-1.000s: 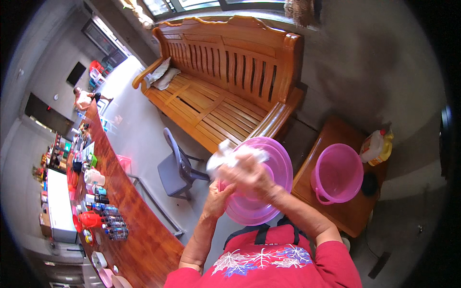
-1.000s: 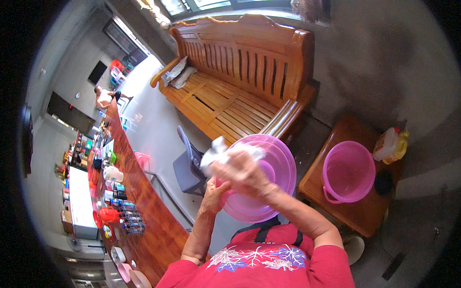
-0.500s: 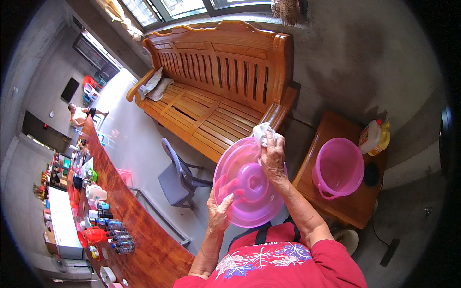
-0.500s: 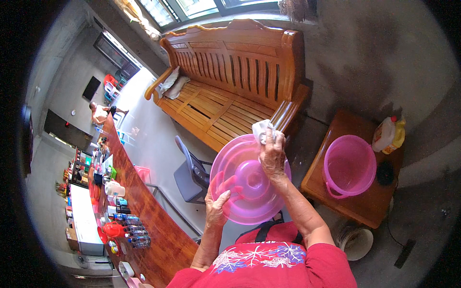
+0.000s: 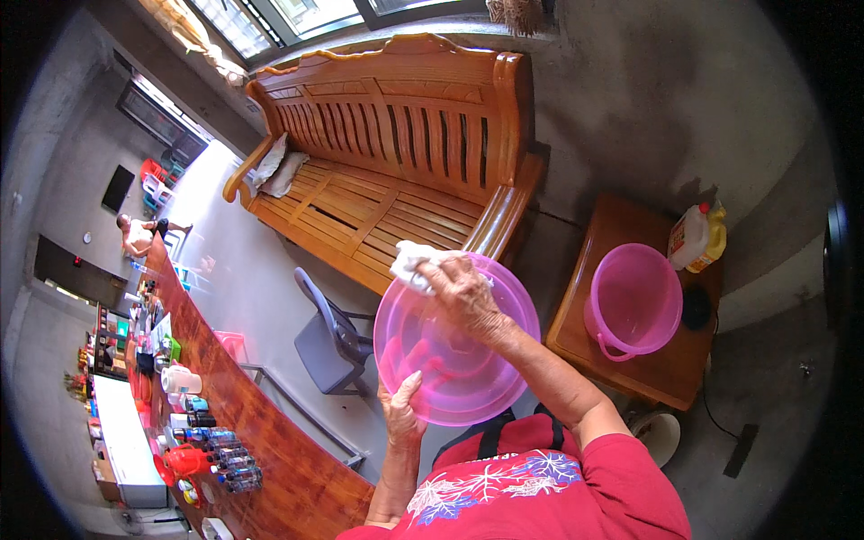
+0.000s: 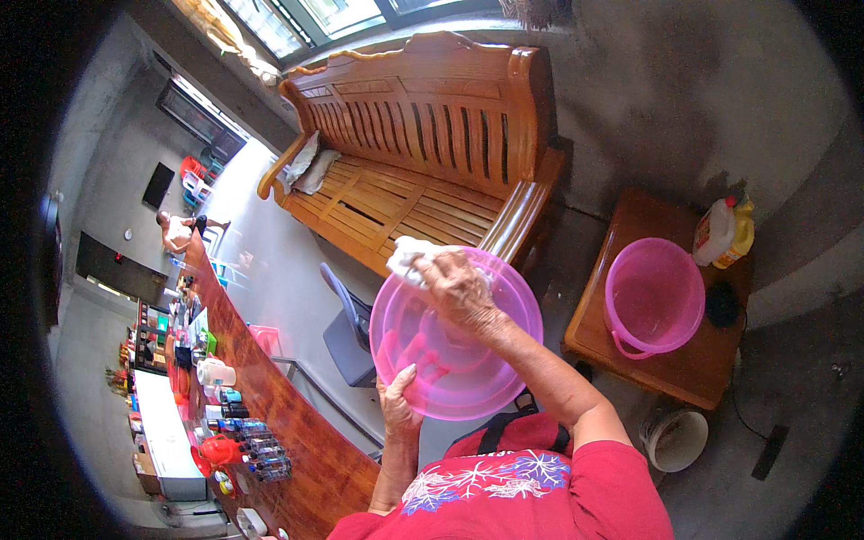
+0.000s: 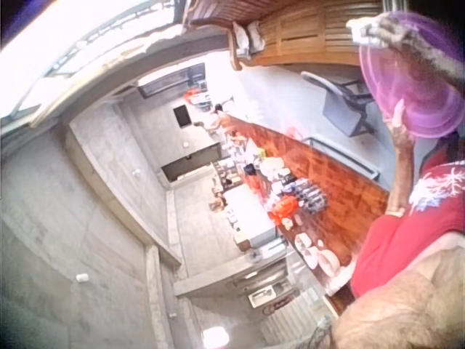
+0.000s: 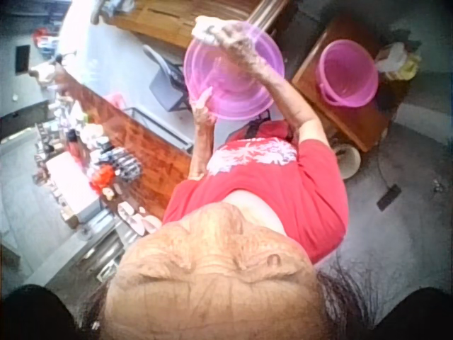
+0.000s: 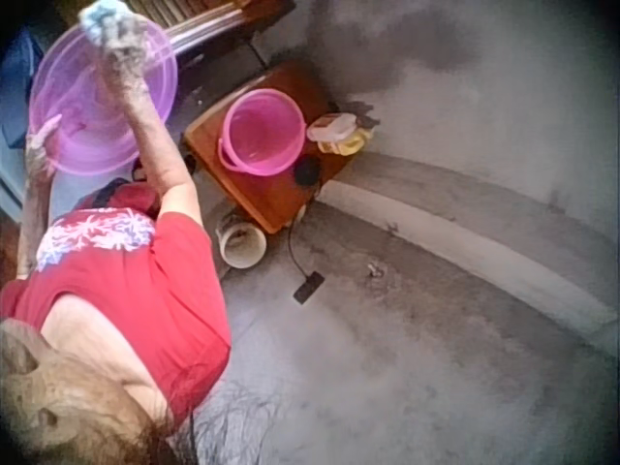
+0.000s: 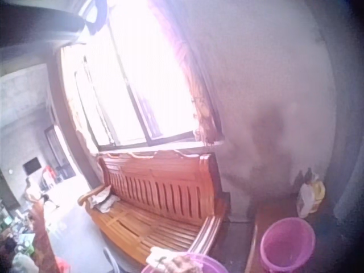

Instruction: The person wipes the inside and outside of a pink plastic lid and a pink plastic bucket using a white cloth. The person then wipes the surface of a wooden table with the same cloth.

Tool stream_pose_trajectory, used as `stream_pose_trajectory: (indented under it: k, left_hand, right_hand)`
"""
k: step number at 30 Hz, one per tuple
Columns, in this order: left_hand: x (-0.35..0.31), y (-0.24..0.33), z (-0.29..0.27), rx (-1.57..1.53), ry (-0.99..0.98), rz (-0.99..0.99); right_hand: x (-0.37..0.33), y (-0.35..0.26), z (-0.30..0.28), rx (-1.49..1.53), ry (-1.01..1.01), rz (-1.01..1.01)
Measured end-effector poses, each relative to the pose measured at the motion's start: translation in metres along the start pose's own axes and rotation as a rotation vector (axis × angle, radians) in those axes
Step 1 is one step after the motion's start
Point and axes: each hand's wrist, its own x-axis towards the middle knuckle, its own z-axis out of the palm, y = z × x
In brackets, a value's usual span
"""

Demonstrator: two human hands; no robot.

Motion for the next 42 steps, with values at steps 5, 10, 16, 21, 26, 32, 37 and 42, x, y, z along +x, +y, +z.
stream_pose_trajectory:
  k: [5, 10, 16, 21, 26, 32, 37, 42]
  left_hand:
    - [0.003, 0.000, -0.002, -0.045, 0.030, 0.032]
    - [0.009, -0.009, -0.018, -0.045, 0.098, 0.015]
    - [0.017, -0.017, -0.031, -0.103, 0.104, -0.004]
    - [0.017, -0.018, -0.030, -0.135, 0.126, 0.007]
    - [0.020, -0.014, -0.022, -0.061, 0.077, -0.036]
    - [0.014, -0.014, -0.019, 0.029, 0.070, -0.068]
    - [0.021, -0.013, -0.042, 0.012, 0.095, -0.039]
    - [0.025, -0.005, -0.035, 0.047, 0.063, 0.024]
  right_hand:
    - [-0.040, 0.030, 0.008, -0.278, -0.098, 0.237]
    - [-0.095, 0.026, -0.005, -0.366, -0.363, 0.432]
    - [-0.144, -0.006, -0.025, -0.277, -0.581, 0.443]
    - [-0.145, -0.019, -0.051, 0.016, -0.529, 0.305]
    - [-0.115, 0.023, -0.013, -0.221, -0.184, 0.401]
    - [-0.048, 0.023, 0.031, 0.035, -0.023, 0.383]
    - [-0.031, -0.045, 0.029, 0.285, -0.227, 0.016]
    - [-0.018, -0.029, 0.029, 0.175, -0.180, -0.182]
